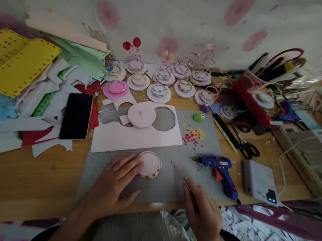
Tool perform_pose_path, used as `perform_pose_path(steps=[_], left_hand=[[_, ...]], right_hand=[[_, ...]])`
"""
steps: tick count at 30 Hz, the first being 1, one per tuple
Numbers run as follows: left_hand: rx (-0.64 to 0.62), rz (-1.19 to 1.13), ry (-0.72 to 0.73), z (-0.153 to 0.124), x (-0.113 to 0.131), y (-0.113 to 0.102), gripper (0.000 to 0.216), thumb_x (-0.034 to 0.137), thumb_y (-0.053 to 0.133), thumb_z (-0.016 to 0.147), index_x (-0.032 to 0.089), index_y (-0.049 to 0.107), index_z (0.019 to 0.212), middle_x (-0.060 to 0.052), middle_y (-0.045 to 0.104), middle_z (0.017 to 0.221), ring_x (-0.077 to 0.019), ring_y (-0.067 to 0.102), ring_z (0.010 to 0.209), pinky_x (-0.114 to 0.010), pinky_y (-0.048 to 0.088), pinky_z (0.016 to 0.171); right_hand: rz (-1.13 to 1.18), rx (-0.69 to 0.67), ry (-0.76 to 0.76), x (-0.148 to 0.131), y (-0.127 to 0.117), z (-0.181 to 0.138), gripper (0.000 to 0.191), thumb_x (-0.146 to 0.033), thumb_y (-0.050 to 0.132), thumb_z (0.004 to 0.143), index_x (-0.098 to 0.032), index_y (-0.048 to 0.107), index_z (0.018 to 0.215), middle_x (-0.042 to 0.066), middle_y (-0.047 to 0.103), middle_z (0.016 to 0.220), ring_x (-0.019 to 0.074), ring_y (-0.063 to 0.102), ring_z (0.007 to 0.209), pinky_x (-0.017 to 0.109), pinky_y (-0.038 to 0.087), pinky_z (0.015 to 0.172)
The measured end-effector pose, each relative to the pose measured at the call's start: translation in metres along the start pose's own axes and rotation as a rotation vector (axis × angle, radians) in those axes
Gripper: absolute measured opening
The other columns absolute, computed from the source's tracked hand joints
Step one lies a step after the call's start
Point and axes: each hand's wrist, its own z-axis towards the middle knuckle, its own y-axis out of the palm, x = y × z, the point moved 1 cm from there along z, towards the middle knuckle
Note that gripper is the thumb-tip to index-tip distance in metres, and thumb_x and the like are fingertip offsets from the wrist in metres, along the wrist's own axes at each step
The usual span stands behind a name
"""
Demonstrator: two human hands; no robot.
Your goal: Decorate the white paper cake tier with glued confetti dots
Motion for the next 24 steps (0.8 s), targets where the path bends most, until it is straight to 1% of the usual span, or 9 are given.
perform_pose_path(steps=[3,8,10,16,20,24], left_hand=[[-0.047,0.027,0.032,0.002,0.000,-0.001,0.067,0.027,0.055,0.086,0.016,0.029,0.147,-0.008,0.037,0.152,-0.0292,0.026,0.140,-0.046,0.028,0.110],[-0.061,0.027,0.022,0.003,0.000,-0.001,0.063,0.029,0.055,0.085,0.017,0.036,0.144,-0.006,0.038,0.151,-0.0282,0.026,0.140,-0.045,0.026,0.110],[-0.046,0.009,0.006,0.004,0.002,-0.001,0.062,0.030,0.057,0.083,0.017,0.040,0.142,-0.006,0.040,0.150,-0.0283,0.028,0.139,-0.045,0.026,0.110],[-0.018,-0.058,-0.030,0.005,0.003,-0.001,0.063,0.027,0.060,0.078,0.017,0.044,0.139,-0.008,0.044,0.148,-0.0295,0.033,0.137,-0.046,0.028,0.109],[-0.032,-0.113,-0.044,0.006,0.003,-0.005,0.067,0.029,0.061,0.075,0.019,0.043,0.139,-0.008,0.043,0.148,-0.0309,0.034,0.136,-0.048,0.029,0.108],[-0.051,-0.136,-0.062,0.005,0.004,-0.007,0.067,0.028,0.060,0.075,0.018,0.043,0.139,-0.008,0.042,0.149,-0.0303,0.033,0.137,-0.048,0.028,0.109]], right_hand=[[0.002,-0.049,-0.044,0.003,0.000,0.000,0.023,-0.017,0.052,0.094,-0.015,0.059,0.116,0.001,0.062,0.066,0.0115,0.059,0.053,0.022,0.047,0.054],[0.081,-0.283,-0.215,0.013,-0.003,0.005,0.034,-0.012,0.046,0.095,-0.011,0.051,0.129,0.001,0.056,0.067,0.0128,0.056,0.056,0.025,0.044,0.054],[0.091,-0.341,-0.255,0.015,-0.005,0.010,0.034,-0.012,0.044,0.095,-0.008,0.051,0.129,0.002,0.056,0.068,0.0135,0.055,0.058,0.026,0.044,0.054],[0.091,-0.402,-0.318,0.015,-0.007,0.022,0.034,-0.013,0.043,0.095,-0.007,0.052,0.128,0.002,0.054,0.067,0.0140,0.054,0.058,0.026,0.043,0.054],[0.075,-0.428,-0.332,0.015,-0.006,0.022,0.035,-0.012,0.043,0.095,-0.007,0.052,0.128,0.001,0.052,0.067,0.0129,0.054,0.058,0.024,0.044,0.055],[0.062,-0.419,-0.337,0.017,-0.005,0.019,0.038,-0.014,0.044,0.095,-0.010,0.051,0.132,0.001,0.053,0.066,0.0124,0.053,0.055,0.023,0.044,0.054]])
